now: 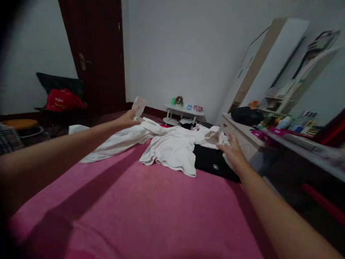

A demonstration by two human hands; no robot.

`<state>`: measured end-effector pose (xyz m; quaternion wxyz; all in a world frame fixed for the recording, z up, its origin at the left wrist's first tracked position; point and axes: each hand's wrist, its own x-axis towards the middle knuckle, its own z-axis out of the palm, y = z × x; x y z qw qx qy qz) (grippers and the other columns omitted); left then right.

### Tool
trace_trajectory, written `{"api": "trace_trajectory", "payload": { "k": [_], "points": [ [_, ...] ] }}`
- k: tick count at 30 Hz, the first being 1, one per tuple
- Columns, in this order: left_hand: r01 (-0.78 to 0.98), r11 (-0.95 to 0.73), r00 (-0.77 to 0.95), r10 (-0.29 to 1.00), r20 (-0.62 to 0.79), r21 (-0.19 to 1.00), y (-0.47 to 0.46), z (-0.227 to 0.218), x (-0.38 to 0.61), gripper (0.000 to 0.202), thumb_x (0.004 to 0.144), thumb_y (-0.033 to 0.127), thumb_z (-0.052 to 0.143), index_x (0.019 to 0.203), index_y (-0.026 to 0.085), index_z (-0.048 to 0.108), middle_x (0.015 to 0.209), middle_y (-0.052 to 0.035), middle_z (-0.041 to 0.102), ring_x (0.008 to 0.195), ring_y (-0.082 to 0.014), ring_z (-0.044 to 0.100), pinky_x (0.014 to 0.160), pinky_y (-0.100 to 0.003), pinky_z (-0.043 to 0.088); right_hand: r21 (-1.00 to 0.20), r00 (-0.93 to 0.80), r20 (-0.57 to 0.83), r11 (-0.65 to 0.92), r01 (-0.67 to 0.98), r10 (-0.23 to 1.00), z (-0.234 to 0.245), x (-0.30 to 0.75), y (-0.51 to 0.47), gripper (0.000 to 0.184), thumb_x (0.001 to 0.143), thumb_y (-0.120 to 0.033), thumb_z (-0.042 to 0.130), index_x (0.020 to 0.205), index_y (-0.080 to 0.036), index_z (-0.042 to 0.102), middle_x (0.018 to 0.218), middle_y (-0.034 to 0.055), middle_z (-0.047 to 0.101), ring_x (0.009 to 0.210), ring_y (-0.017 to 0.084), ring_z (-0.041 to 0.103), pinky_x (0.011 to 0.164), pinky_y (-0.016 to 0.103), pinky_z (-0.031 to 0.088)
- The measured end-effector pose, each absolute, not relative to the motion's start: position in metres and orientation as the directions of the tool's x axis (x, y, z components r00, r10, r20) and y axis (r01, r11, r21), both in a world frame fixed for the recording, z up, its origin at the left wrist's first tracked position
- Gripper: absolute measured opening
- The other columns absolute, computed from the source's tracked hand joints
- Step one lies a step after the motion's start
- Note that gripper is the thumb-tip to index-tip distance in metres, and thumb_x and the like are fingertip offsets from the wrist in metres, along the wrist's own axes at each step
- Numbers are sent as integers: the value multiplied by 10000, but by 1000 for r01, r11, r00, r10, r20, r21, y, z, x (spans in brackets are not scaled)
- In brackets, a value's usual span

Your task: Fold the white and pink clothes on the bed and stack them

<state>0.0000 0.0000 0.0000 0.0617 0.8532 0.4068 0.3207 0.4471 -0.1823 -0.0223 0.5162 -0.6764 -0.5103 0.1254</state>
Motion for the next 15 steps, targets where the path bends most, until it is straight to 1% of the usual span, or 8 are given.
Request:
{"api": "trace_trajectory", "payload": {
  "k": [2, 4, 5, 7, 8, 11, 13, 15],
  "points": [
    [638, -721, 596, 684, 420, 270, -19, -30, 9, 761, 698, 139, 544, 1419, 65, 312, 1437, -187, 395, 1328, -295, 379, 1109, -408, 291, -648, 211, 381, 97, 755, 900, -51, 431, -185, 817, 642, -208, 647, 1412, -175, 372, 1457, 182, 402, 1298, 335, 447, 1046, 495, 401],
    [546, -823, 787, 568, 241, 156, -37, -61, 13, 717, 665, 117, 570, 1364, 151, 418, 1389, -131, 465, 1278, -278, 439, 1074, -379, 341, -399, -86, 350, 231, 887, 933, -78, 415, -190, 751, 624, -83, 578, 1357, -215, 486, 1456, 113, 432, 1337, 317, 400, 1113, 499, 317],
    [510, -852, 835, 523, 169, 117, -44, -75, 13, 707, 646, 115, 593, 1337, 175, 454, 1360, -123, 491, 1250, -284, 464, 1048, -370, 369, -290, -189, 315, 284, 914, 930, -90, 409, -193, 743, 624, -39, 544, 1336, -253, 521, 1468, 77, 423, 1359, 310, 369, 1124, 513, 292],
    [489, -868, 862, 497, 105, 89, -57, -97, 12, 652, 640, 114, 609, 1278, 200, 509, 1271, -116, 549, 1165, -284, 526, 979, -345, 418, -163, -275, 270, 325, 931, 923, -108, 398, -196, 733, 650, 9, 500, 1305, -315, 558, 1483, 29, 402, 1377, 303, 338, 1121, 539, 282],
    [496, -863, 857, 505, 106, 97, -62, -104, 12, 604, 657, 119, 604, 1251, 202, 528, 1219, -114, 573, 1112, -275, 556, 942, -330, 435, -139, -280, 268, 324, 936, 922, -114, 394, -196, 707, 676, 15, 489, 1293, -321, 571, 1476, 28, 412, 1369, 298, 353, 1114, 537, 293],
    [526, -834, 821, 549, 157, 166, -71, -110, 13, 430, 753, 138, 525, 1175, 210, 559, 1069, -87, 620, 961, -226, 603, 854, -294, 454, -123, -286, 306, 336, 934, 908, -125, 388, -190, 607, 720, 4, 476, 1243, -265, 624, 1417, 77, 489, 1327, 285, 421, 1114, 506, 300],
    [531, -824, 806, 563, 182, 197, -75, -105, 15, 346, 807, 170, 477, 1138, 214, 569, 1008, -71, 627, 909, -206, 603, 831, -283, 450, -137, -276, 342, 338, 931, 898, -129, 386, -184, 566, 725, -5, 466, 1186, -269, 660, 1356, 87, 552, 1298, 278, 460, 1115, 520, 282],
    [536, -822, 801, 567, 192, 193, -81, -100, 17, 299, 830, 242, 482, 1113, 213, 576, 991, -66, 622, 900, -204, 595, 828, -283, 446, -174, -245, 386, 330, 928, 890, -132, 384, -179, 521, 741, -25, 464, 1125, -296, 688, 1289, 85, 608, 1274, 270, 488, 1112, 537, 263]
  ]
}}
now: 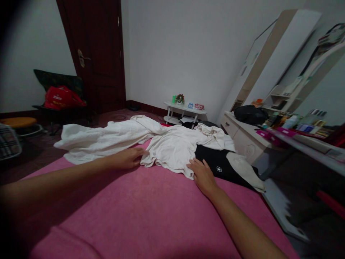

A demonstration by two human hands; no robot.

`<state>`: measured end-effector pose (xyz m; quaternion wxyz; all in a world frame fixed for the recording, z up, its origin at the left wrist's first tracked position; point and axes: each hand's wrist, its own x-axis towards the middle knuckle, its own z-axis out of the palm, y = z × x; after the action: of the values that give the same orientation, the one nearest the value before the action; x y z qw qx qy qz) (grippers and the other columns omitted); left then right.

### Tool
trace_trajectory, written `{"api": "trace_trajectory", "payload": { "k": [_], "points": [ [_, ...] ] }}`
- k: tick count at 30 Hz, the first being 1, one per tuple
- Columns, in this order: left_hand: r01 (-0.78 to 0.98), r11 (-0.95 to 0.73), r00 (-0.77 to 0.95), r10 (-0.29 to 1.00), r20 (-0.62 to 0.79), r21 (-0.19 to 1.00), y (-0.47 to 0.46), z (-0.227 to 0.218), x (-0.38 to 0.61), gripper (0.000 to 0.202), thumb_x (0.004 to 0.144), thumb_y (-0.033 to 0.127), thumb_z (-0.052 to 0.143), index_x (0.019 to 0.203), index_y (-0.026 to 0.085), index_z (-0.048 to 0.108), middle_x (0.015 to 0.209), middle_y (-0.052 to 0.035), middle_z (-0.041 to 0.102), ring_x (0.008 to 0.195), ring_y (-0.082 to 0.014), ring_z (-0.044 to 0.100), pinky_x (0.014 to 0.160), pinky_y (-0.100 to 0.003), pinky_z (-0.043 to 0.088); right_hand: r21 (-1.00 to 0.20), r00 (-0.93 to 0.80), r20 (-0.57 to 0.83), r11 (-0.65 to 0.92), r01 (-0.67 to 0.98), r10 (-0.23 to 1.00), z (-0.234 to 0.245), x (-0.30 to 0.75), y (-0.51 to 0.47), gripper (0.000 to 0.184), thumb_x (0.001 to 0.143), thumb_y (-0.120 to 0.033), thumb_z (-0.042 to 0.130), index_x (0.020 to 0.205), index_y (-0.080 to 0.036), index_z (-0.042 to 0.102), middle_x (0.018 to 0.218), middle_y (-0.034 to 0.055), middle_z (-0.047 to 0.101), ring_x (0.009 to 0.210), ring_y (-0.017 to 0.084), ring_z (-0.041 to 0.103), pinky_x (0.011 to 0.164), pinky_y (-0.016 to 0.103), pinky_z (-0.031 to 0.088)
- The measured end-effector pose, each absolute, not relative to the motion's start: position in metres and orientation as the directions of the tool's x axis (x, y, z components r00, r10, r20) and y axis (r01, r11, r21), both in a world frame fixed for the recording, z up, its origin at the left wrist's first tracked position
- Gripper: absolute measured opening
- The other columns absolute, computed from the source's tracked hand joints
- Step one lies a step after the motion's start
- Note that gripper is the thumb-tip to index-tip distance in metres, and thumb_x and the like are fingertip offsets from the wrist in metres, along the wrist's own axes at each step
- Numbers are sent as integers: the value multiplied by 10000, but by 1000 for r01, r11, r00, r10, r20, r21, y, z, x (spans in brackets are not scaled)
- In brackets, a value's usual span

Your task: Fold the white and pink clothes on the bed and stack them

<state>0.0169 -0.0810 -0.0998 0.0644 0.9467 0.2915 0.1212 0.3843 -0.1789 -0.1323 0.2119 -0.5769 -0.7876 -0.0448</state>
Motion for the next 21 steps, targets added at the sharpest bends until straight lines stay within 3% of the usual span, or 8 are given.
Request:
{"api": "trace_trajectory", "payload": {
  "k": [3, 6, 9, 12, 15, 18, 21],
  "points": [
    [567, -812, 791, 584, 184, 139, -91, -99, 19, 363, 817, 402, 534, 1118, 202, 571, 1012, -77, 606, 919, -224, 587, 837, -304, 448, -321, -170, 429, 326, 889, 887, -130, 378, -176, 352, 811, -131, 489, 1028, -279, 724, 1151, 104, 686, 1171, 261, 578, 1065, 520, 322],
    [650, -754, 734, 656, 178, 100, -98, -106, 26, 566, 791, 600, 533, 1189, 198, 550, 1077, -111, 593, 979, -265, 582, 866, -350, 450, -579, -25, 477, 335, 743, 878, -107, 365, -181, 279, 869, -287, 491, 996, -212, 728, 1035, 119, 719, 1019, 253, 647, 934, 448, 450],
    [790, -608, 579, 784, 225, 84, -101, -116, 43, 637, 784, 689, 482, 1174, 193, 570, 1121, -146, 581, 1040, -315, 564, 868, -405, 454, -681, 161, 630, 442, 584, 759, -66, 349, -193, 277, 841, -346, 545, 974, -177, 719, 1013, 94, 716, 997, 243, 634, 913, 405, 462],
    [872, -485, 451, 850, 271, 68, -101, -120, 61, 428, 833, 507, 507, 1083, 173, 605, 1082, -147, 594, 1024, -310, 570, 833, -408, 469, -626, 275, 760, 550, 553, 588, -27, 343, -207, 212, 797, -317, 590, 890, -182, 723, 925, 40, 716, 926, 213, 632, 932, 386, 450],
    [864, -502, 468, 820, 330, 21, -98, -118, 67, 250, 812, 279, 518, 989, 151, 640, 1091, -153, 599, 1009, -289, 577, 822, -391, 473, -637, 419, 770, 536, 555, 481, -15, 355, -216, 151, 749, -313, 625, 762, -187, 707, 827, 17, 698, 839, 194, 622, 892, 358, 463],
    [760, -650, 590, 691, 419, 3, -92, -110, 57, 235, 745, 160, 525, 932, 158, 668, 1118, -135, 612, 1019, -266, 577, 848, -368, 463, -733, 551, 680, 466, 495, 484, -29, 380, -224, 148, 684, -342, 662, 689, -194, 679, 740, 4, 667, 755, 187, 601, 812, 342, 475],
    [626, -775, 661, 587, 468, 88, -89, -94, 38, 240, 670, 101, 517, 830, 178, 679, 948, -75, 671, 896, -215, 610, 803, -315, 461, -824, 585, 563, 341, 453, 583, -47, 398, -238, 185, 653, -371, 674, 692, -190, 682, 680, -9, 649, 700, 183, 587, 737, 330, 471]
  ]
}}
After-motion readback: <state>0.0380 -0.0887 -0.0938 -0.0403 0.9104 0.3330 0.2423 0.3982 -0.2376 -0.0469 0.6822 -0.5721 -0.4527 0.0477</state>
